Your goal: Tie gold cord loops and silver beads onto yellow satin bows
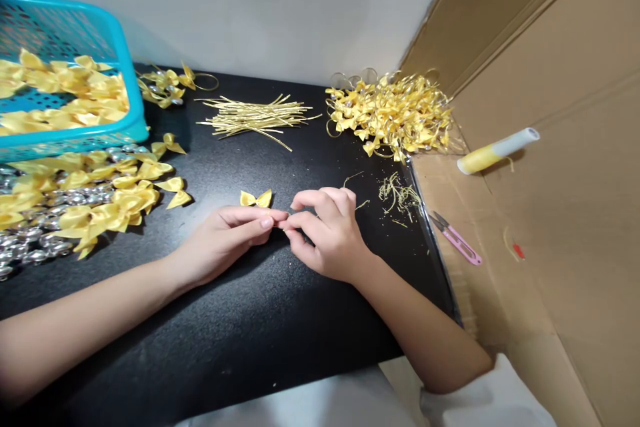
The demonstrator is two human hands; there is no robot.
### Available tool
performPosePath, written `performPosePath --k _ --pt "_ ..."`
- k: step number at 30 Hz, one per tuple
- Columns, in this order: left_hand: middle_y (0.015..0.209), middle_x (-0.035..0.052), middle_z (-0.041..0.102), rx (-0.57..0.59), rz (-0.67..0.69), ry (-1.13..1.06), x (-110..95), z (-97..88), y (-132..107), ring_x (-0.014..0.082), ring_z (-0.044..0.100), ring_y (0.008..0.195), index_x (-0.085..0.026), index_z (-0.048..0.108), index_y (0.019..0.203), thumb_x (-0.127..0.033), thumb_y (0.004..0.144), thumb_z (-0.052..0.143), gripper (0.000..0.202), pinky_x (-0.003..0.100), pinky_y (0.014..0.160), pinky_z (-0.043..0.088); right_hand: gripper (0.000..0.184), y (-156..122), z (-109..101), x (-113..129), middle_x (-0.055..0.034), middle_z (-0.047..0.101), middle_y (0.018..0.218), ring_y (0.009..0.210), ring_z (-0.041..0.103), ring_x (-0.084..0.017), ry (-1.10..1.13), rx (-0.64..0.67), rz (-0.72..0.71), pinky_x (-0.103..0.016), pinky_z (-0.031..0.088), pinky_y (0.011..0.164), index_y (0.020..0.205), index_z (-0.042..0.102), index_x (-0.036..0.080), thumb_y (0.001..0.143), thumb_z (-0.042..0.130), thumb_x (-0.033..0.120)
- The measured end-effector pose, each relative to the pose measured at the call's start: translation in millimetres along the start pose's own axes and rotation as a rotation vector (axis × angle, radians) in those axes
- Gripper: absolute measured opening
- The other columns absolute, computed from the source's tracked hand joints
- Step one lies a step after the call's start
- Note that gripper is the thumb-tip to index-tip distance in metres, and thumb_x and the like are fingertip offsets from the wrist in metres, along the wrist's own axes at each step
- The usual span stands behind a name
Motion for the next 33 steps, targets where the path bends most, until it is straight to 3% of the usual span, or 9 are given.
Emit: performPosePath --k 4,9,16,20,23,33 --pt "0.092 0.0036 0.078 0.035 0.147 0.197 -14.6 7.9 -4.4 0.0135 0.066 0.084 -0.022 0.081 0.09 -0.026 0.082 0.072 0.012 0.024 0.079 0.049 0.009 -1.3 2.8 1.6 -0.0033 0.06 0.091 0.09 0.051 -0.019 -0.021 0.029 -0.032 -0.036 0.039 0.083 0.079 0.061 0.022 0.087 0.059 0.017" --pt "0.087 0.0051 0.075 0.078 0.286 0.412 -26.4 19.7 -8.9 0.0145 0.066 0.081 -0.017 0.079 0.086 -0.022 0.084 0.067 0.013 0.024 0.075 0.051 0.007 -2.0 3.4 2.1 -0.0039 0.06 0.09 0.092 0.05 -0.019 0.0 0.038 -0.03 -0.038 0.038 0.084 0.081 0.061 0.02 0.087 0.059 0.017" --pt "0.079 0.0055 0.07 0.091 0.238 0.481 -18.7 18.8 -10.4 0.0147 0.06 0.071 -0.014 0.074 0.08 -0.032 0.085 0.067 0.02 0.025 0.064 0.047 0.005 0.0 6.3 -9.9 -0.0025 0.06 0.087 0.089 0.054 -0.018 0.191 0.077 0.134 -0.038 0.041 0.085 0.082 0.064 0.022 0.086 0.063 0.02" --pt "0.074 0.0037 0.067 0.091 0.215 0.44 -16.9 16.7 -10.8 0.0137 0.057 0.067 -0.013 0.07 0.078 -0.036 0.085 0.066 0.024 0.024 0.061 0.045 0.012 -3.2 22.0 -23.6 -0.0039 0.061 0.098 0.098 0.053 -0.02 0.412 0.251 0.274 -0.04 0.042 0.089 0.095 0.063 0.023 0.084 0.066 0.025" --pt "0.071 0.0025 0.064 0.09 0.212 0.44 -17.7 16.6 -11.0 0.0125 0.054 0.065 -0.013 0.068 0.077 -0.036 0.085 0.065 0.024 0.024 0.061 0.043 0.008 -5.2 30.9 -25.3 -0.0042 0.062 0.099 0.099 0.053 -0.02 0.525 0.351 0.295 -0.039 0.043 0.091 0.091 0.061 0.022 0.085 0.065 0.024" --pt "0.074 0.0017 0.063 0.089 0.234 0.409 -21.0 18.3 -11.0 0.0121 0.054 0.069 -0.013 0.064 0.075 -0.029 0.089 0.059 0.022 0.024 0.067 0.043 0.011 -4.4 31.7 -24.2 -0.0011 0.064 0.09 0.095 0.052 -0.018 0.515 0.376 0.29 -0.037 0.041 0.089 0.078 0.06 0.021 0.085 0.068 0.021"
Point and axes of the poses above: each hand's wrist, its own y-axis towards the middle knuckle, its own z-axis out of the palm, x = y × z, the point moved 9 cm from there along y, towards the middle knuckle
